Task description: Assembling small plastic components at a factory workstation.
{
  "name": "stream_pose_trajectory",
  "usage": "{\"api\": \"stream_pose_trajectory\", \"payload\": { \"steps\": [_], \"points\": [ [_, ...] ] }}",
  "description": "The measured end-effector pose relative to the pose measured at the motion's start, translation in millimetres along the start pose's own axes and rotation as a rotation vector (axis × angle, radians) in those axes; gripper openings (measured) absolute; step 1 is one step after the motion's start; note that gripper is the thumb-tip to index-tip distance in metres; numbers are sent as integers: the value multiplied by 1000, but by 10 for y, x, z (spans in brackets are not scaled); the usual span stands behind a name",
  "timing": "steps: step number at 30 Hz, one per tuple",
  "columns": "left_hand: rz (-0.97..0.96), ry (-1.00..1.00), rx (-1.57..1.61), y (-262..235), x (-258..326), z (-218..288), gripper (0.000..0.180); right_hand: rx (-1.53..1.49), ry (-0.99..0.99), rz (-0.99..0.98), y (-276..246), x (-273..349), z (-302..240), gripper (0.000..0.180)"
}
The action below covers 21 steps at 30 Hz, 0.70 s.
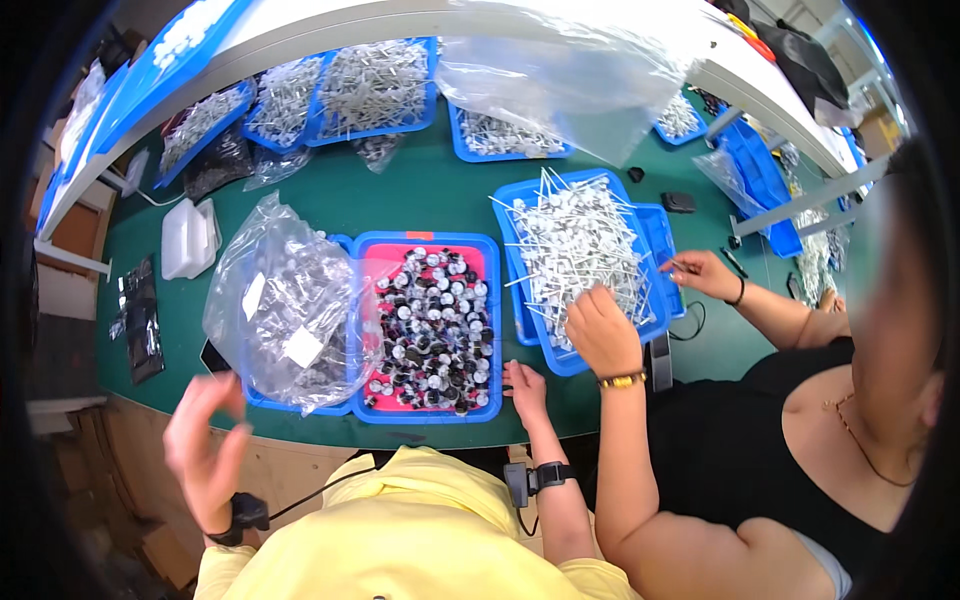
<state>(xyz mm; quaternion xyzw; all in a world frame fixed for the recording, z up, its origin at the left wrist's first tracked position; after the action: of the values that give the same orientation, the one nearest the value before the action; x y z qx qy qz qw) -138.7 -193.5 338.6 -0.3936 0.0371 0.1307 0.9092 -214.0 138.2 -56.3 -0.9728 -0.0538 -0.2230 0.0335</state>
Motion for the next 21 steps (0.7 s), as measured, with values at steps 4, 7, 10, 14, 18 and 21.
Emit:
{"api": "stream_pose_trajectory", "payload": {
  "steps": [4, 7, 10, 14, 18, 21],
  "points": [
    [2, -155, -523, 579, -1, -790, 83, 120, -74, -85, 68, -139, -56, 31],
    [-48, -290, -696, 945, 78, -1309, 66, 322, -143, -127, 115, -224, -84, 24],
    [-52, -436, -692, 987, 101, -1760, 37, 531, -281, -138, 185, -265, -152, 16],
    [366, -388, -340, 384, 50, -1950, 17, 385, -169, -101, 196, -243, -83, 17],
    [504, -446, -115, -49, -94, -2053, 9, -337, 114, -80, 323, -120, -52, 27],
    [444, -503, -226, -54, -290, -1988, 15, -682, 120, -305, 571, -40, -334, 41]
  ]
}}
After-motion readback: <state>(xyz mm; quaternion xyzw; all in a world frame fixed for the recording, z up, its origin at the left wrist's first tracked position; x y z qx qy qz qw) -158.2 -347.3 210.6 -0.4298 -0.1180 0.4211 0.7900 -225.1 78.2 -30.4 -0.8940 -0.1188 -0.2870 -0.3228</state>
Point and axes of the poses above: each hand's wrist, its own x-axis away from the middle knuckle, its own y-axis out of the palm, z = x × y, the point moved 8 cm from there along -x, towards the middle knuckle, and after that the axes turned 10 degrees about -y, right-handed, at the moved point
